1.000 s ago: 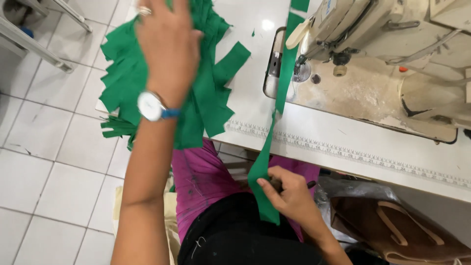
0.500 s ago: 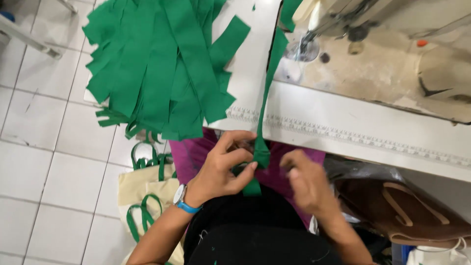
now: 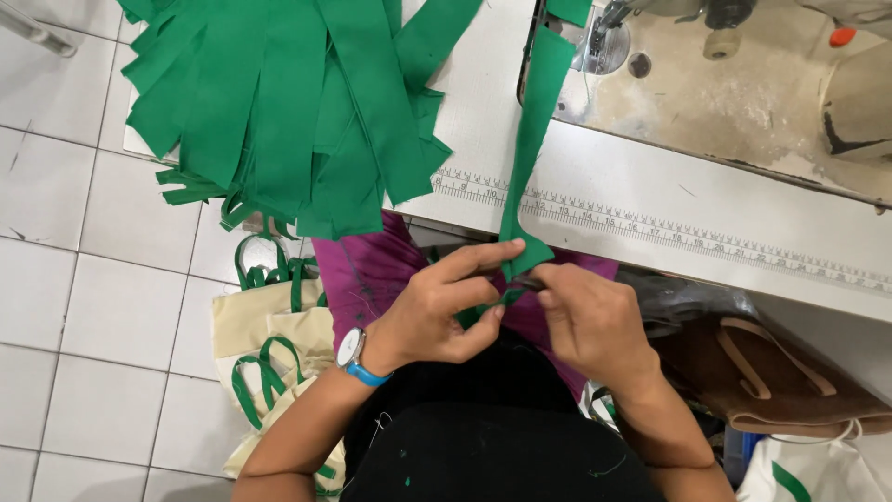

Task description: Cutting green fabric strips into shorter segments using scissors at a sewing workstation

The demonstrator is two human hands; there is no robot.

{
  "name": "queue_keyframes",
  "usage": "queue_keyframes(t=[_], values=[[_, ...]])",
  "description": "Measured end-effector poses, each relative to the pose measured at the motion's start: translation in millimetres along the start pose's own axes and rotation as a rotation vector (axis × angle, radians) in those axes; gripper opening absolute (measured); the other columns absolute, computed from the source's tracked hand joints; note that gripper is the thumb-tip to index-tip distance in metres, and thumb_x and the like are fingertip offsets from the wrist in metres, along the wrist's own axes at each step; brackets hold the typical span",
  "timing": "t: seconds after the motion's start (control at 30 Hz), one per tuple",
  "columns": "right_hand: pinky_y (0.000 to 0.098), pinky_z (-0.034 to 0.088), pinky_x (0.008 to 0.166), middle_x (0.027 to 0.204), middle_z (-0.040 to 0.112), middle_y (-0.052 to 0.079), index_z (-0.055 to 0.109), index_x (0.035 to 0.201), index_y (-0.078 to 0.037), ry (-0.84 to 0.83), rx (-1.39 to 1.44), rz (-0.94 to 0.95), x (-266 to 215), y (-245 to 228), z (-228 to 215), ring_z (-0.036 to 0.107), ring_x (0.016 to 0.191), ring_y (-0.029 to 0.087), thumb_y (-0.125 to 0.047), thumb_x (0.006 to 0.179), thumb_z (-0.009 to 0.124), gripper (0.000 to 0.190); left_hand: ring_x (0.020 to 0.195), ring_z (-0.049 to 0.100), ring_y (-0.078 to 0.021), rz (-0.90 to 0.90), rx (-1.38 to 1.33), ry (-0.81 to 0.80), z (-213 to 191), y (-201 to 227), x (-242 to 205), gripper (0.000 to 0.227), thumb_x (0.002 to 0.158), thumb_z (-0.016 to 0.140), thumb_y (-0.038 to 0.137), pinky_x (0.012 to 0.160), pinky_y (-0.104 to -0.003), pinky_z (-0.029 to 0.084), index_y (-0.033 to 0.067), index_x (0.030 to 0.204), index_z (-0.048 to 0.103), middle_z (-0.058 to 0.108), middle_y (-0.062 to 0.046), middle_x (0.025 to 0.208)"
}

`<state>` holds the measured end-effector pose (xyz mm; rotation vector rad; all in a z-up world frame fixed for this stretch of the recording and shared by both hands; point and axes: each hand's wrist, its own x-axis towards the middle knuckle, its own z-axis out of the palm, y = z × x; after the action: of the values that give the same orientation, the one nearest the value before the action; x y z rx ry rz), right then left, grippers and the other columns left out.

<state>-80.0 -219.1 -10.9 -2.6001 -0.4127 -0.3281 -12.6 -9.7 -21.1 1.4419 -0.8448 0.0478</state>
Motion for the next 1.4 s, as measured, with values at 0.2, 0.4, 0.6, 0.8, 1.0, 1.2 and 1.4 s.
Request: queue_keyframes(t=[0.2,0.4,0.6,0.8,1.0,1.2,1.4], values=[[0.0494,0.052,0.061,0.071,0.066,0.015,0.069,0.107,-0.018,-0.207,0.378,0.363,12.4,19.9,9.6,0.067,0.069,0.043,-0.063,0.097,0.042,0.053,0.098,0.073,-0.0477,-0.099,-0.305,-0.328,2.0,28.9,-12.2,0.01,0.089,0.064,0.009,0.079,-0.05,0.061,0.003,0.082,0.06,0.07,-0.026,0.116],[0.0218,0.041,0.048,0.045,0.043,0.002,0.066,0.078,-0.01,-0.075,0.619,0.385,18.9,-2.1,10.2,0.052,0.055,0.006,-0.025,0.093,0.072,0.022,0.101,0.072,-0.0499,-0.139,-0.261,-0.467,-45.1,32.5,38.6,0.009,0.095,0.063,0.014,0.079,-0.052,0.059,0.0057,0.092,0.066,0.069,-0.026,0.114],[0.0283,0.035,0.054,0.064,0.042,-0.002,0.056,0.079,-0.011,-0.068,0.415,0.307,0.2,-25.7,8.7,0.039,0.056,0.01,-0.023,0.097,0.068,0.024,0.125,0.051,-0.049,0.049,0.847,0.122,-100.0,0.8,124.4,0.03,0.108,0.072,0.002,0.101,-0.052,0.047,-0.0024,0.132,0.056,0.049,-0.029,0.133],[0.0448,0.053,0.051,0.066,0.06,0.013,0.065,0.084,-0.007,-0.059,0.319,0.149,-11.1,-26.6,29.4,0.068,0.064,0.038,-0.017,0.086,0.077,0.016,0.079,0.071,-0.0553,-0.392,0.687,-0.351,-10.8,-18.3,81.7,0.064,0.091,0.064,0.056,0.057,-0.067,0.053,-0.0057,0.103,0.074,0.071,-0.031,0.089],[0.0401,0.06,0.062,0.077,0.073,0.005,0.069,0.108,-0.015,-0.172,0.62,0.255,-9.3,1.4,1.6,0.076,0.072,0.028,-0.058,0.097,0.03,0.059,0.085,0.071,-0.0356,-0.084,0.456,-0.173,-1.8,-26.0,30.9,0.009,0.092,0.069,0.016,0.068,-0.04,0.059,0.0092,0.088,0.066,0.063,-0.011,0.101],[0.0369,0.057,0.062,0.072,0.064,0.006,0.07,0.101,-0.011,-0.005,0.048,0.143,0.3,16.1,-3.3,0.069,0.069,0.031,-0.029,0.092,0.071,0.021,0.114,0.071,-0.0389,-0.05,-0.062,-0.181,-4.9,-2.6,20.0,0.008,0.089,0.07,0.007,0.091,-0.045,0.062,0.0003,0.087,0.065,0.048,-0.029,0.148],[0.0351,0.058,0.061,0.071,0.065,0.003,0.073,0.1,-0.013,0.053,0.062,0.093,9.2,3.3,-7.1,0.07,0.067,0.027,-0.026,0.1,0.059,0.019,0.112,0.071,-0.0445,-0.045,-0.066,-0.2,-5.6,2.0,24.2,0.005,0.086,0.069,0.004,0.092,-0.049,0.06,0.0008,0.084,0.066,0.063,-0.028,0.132]])
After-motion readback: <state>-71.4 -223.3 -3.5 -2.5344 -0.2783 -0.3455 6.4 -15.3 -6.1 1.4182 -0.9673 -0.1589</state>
